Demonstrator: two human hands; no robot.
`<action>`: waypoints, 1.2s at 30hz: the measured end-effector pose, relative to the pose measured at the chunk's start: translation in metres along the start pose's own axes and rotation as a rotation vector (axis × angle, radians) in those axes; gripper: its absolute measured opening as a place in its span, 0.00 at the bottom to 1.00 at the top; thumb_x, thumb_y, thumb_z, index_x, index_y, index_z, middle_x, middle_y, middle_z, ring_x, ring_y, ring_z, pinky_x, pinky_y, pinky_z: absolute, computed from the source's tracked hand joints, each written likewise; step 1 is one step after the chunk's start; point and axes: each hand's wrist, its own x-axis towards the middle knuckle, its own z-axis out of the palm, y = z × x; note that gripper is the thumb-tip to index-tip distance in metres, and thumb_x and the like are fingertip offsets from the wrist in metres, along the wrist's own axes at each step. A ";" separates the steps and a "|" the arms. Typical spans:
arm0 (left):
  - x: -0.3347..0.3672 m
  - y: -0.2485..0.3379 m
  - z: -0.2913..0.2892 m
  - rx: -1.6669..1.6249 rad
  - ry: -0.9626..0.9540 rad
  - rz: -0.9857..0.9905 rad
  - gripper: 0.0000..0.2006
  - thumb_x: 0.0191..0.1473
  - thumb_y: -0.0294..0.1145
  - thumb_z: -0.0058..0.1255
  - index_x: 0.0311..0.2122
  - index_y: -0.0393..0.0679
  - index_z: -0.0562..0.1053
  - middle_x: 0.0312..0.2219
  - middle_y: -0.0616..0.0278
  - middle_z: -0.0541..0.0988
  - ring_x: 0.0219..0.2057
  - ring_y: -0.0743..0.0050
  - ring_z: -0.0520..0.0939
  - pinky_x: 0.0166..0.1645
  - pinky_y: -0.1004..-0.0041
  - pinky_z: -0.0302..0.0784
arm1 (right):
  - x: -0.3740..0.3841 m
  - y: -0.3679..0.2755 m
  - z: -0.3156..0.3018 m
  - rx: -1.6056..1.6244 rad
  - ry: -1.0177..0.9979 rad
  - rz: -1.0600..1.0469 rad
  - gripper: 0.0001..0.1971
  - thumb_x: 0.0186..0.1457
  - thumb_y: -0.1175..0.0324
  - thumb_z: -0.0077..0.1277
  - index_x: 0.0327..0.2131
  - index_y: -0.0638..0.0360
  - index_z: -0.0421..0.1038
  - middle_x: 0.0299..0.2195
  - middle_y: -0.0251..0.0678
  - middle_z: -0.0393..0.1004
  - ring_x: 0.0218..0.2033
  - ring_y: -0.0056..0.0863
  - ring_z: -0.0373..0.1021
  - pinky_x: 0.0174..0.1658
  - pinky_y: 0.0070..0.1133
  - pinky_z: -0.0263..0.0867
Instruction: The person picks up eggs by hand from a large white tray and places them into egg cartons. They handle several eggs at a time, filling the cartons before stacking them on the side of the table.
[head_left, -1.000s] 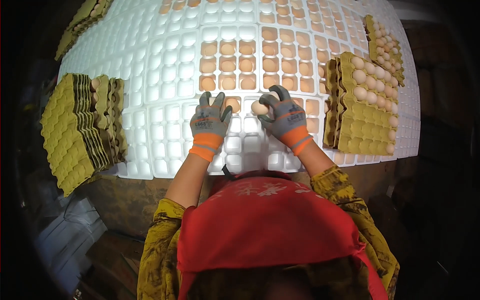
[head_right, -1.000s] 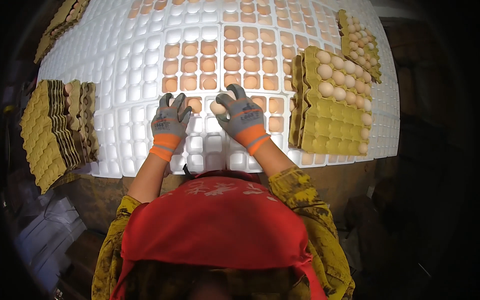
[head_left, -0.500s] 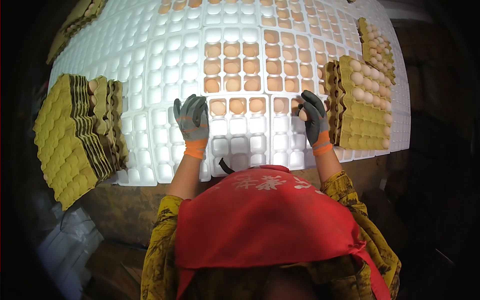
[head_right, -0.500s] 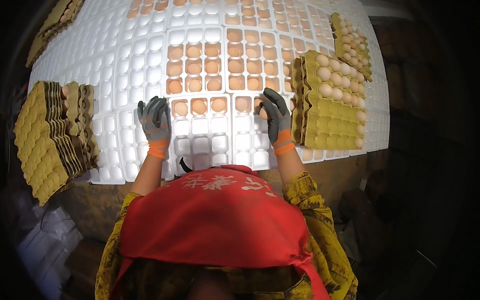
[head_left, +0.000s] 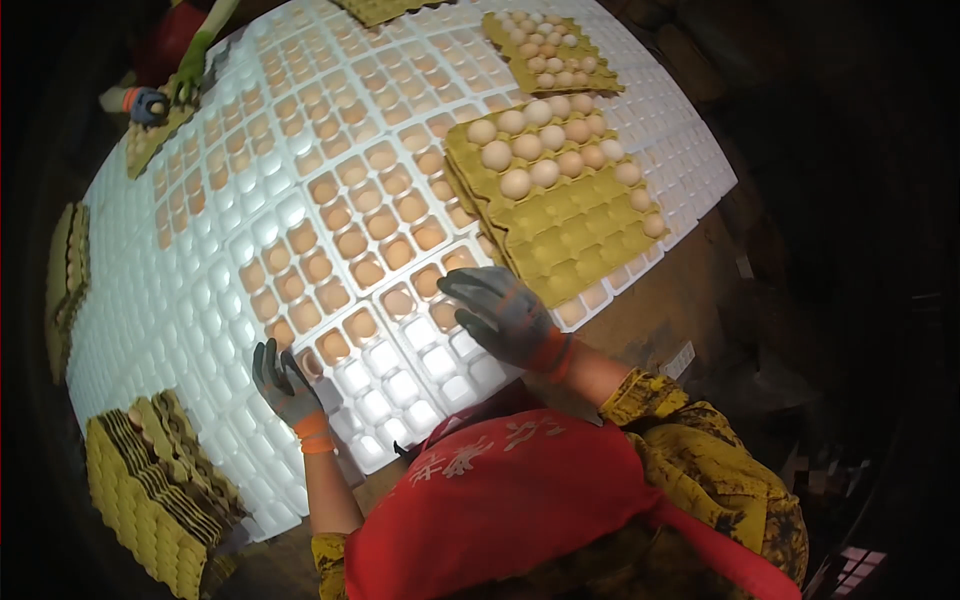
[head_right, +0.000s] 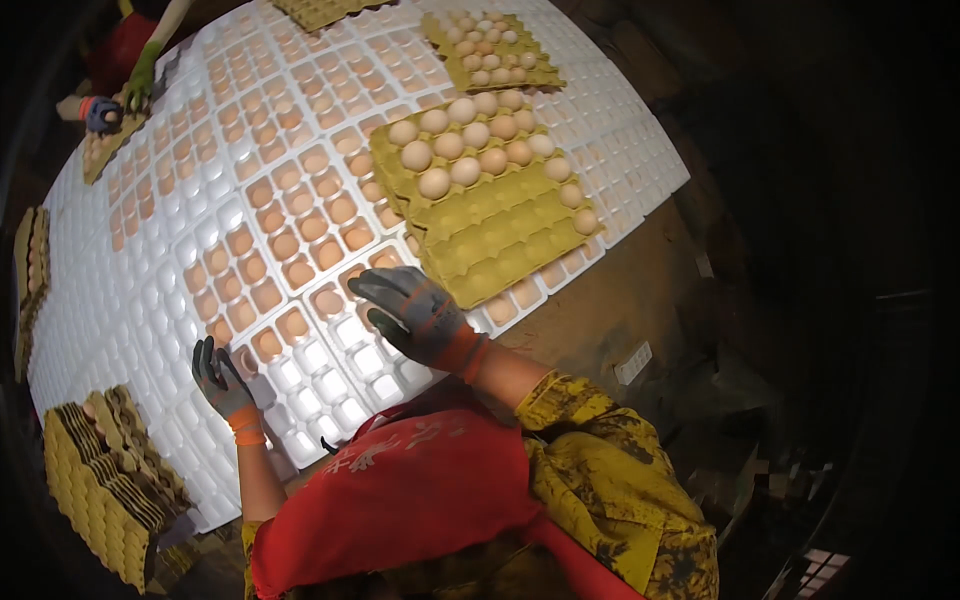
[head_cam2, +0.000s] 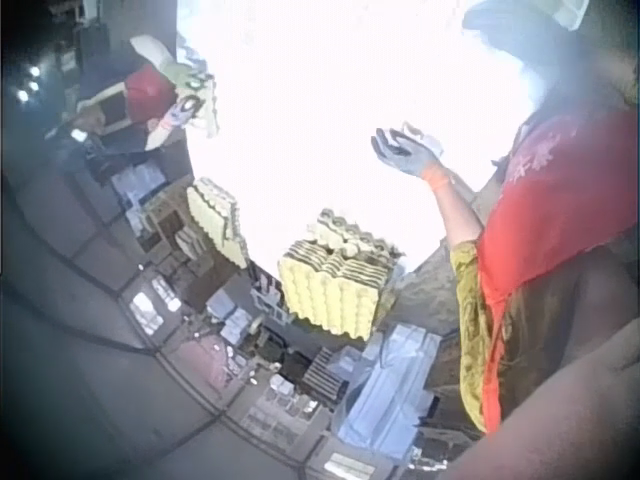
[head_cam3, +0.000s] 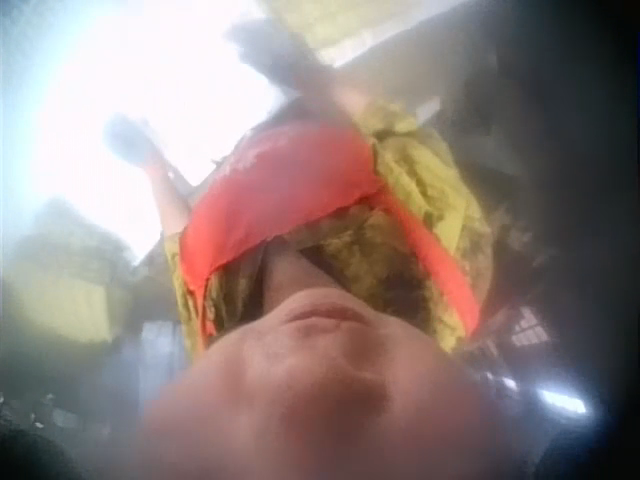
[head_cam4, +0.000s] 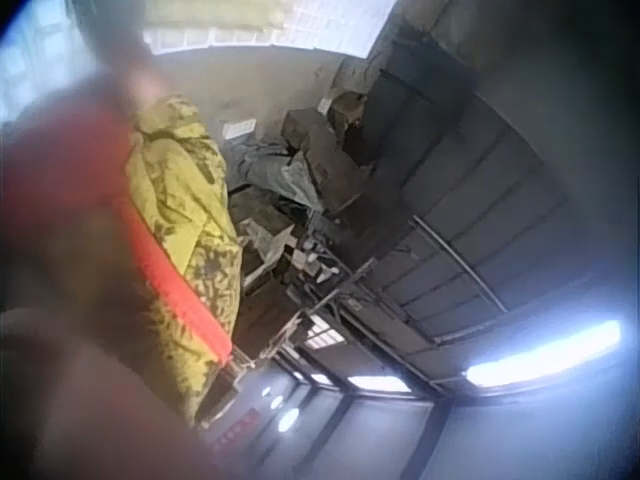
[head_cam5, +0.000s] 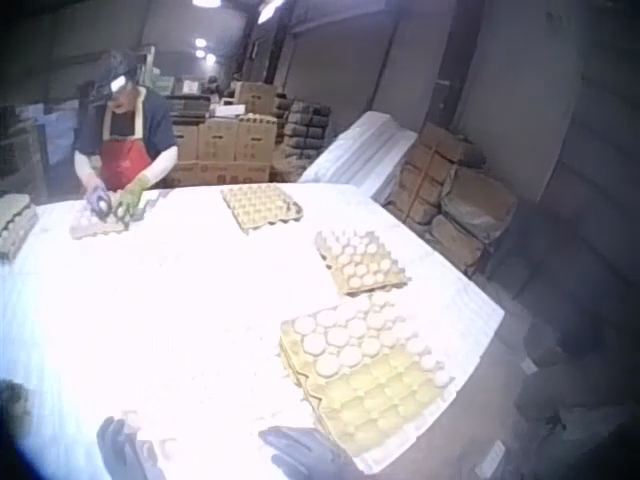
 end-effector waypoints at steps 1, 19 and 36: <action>0.007 0.023 0.011 -0.157 0.003 -0.016 0.16 0.63 0.25 0.47 0.55 0.34 0.74 0.55 0.50 0.72 0.54 0.56 0.75 0.57 0.62 0.73 | 0.000 0.007 -0.028 -0.102 0.098 -0.010 0.23 0.57 0.68 0.56 0.57 0.54 0.71 0.51 0.43 0.75 0.53 0.43 0.69 0.56 0.33 0.67; 0.056 0.315 0.216 0.252 -0.633 0.372 0.19 0.47 0.32 0.64 0.46 0.48 0.73 0.41 0.56 0.77 0.41 0.48 0.79 0.46 0.58 0.77 | -0.094 0.187 -0.247 0.675 0.306 0.838 0.25 0.56 0.60 0.60 0.55 0.59 0.71 0.40 0.36 0.78 0.39 0.32 0.74 0.44 0.25 0.72; 0.054 0.361 0.250 0.396 -0.710 0.430 0.19 0.47 0.34 0.65 0.46 0.48 0.76 0.43 0.56 0.78 0.44 0.54 0.80 0.44 0.61 0.79 | -0.062 0.220 -0.261 0.426 0.039 0.528 0.24 0.48 0.74 0.62 0.51 0.57 0.72 0.47 0.33 0.75 0.44 0.24 0.73 0.45 0.24 0.71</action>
